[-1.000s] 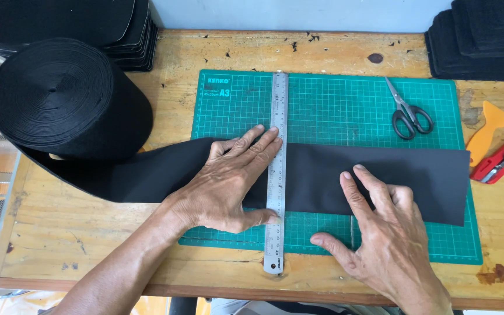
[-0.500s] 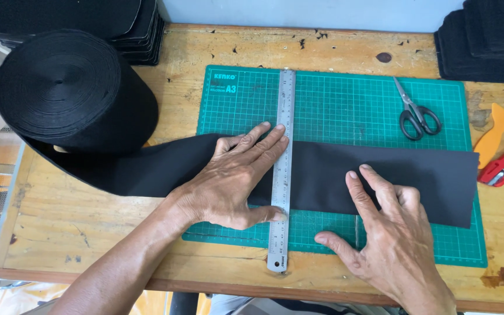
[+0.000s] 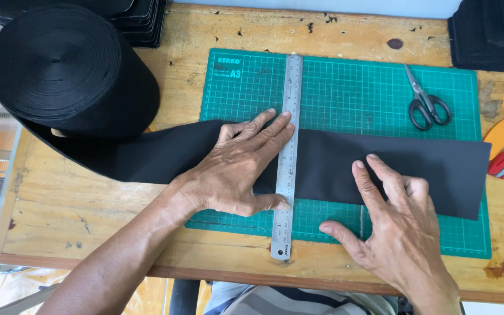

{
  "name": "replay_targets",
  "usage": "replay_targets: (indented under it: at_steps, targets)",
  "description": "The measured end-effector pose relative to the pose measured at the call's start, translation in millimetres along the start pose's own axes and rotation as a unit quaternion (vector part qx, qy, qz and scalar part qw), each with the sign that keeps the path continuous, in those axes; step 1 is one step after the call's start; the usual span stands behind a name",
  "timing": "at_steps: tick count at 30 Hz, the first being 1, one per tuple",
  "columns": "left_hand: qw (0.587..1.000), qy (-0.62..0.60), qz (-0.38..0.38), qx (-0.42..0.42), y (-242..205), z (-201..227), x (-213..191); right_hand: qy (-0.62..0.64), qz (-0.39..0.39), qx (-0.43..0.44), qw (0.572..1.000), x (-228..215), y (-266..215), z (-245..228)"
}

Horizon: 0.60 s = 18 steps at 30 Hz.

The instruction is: The person measures and cuts a black fabric strip on a green cutting mat using a metal ruler and a red utility knife. They align the ruler, score the material, and trim the edges to create a rectangular piece.

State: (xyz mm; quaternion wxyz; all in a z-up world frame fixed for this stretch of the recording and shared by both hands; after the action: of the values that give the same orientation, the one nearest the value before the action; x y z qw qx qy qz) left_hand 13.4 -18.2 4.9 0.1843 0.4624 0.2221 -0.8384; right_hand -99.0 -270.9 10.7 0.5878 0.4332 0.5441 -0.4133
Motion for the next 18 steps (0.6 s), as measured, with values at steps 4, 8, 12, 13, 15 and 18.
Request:
replay_targets:
  at_steps: [4,8,12,13,15,18]
  targets:
    - [1.000,0.006,-0.003,-0.003,0.1,-2.0,1.5,0.002,0.024,-0.022,0.999,-0.9,1.4,-0.9]
    - [1.000,0.019,0.016,0.004,1.0,-3.0,3.8,0.005,0.035,-0.032,0.999,-2.8,1.5,-1.1]
    - [1.000,0.023,0.015,0.001,1.0,-3.0,5.1,0.000,0.026,-0.027,0.999,-5.0,0.6,-3.6]
    - [1.000,0.023,0.015,0.002,1.1,-3.2,5.3,-0.001,0.026,-0.026,0.999,-5.2,0.0,-4.3]
    - [1.000,0.023,0.020,0.005,0.9,-3.6,5.7,-0.007,0.022,-0.016,1.000,-5.4,-0.8,-5.6]
    - [1.000,0.023,0.021,0.005,1.2,-3.3,5.6,-0.056,-0.011,0.030,0.998,-7.5,-2.3,-14.4]
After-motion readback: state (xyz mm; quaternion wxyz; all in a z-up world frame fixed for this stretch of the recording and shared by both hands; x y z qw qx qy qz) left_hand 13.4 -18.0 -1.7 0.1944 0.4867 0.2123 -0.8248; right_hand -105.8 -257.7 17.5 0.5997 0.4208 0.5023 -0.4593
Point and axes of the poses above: each hand's wrist, its own y-axis towards the middle knuckle, its own x-axis out of the palm, z = x × y, the point moved 2 cm from there along y, towards the middle knuckle, and after that the axes turned 10 degrees about -z, right-handed, at the moved point
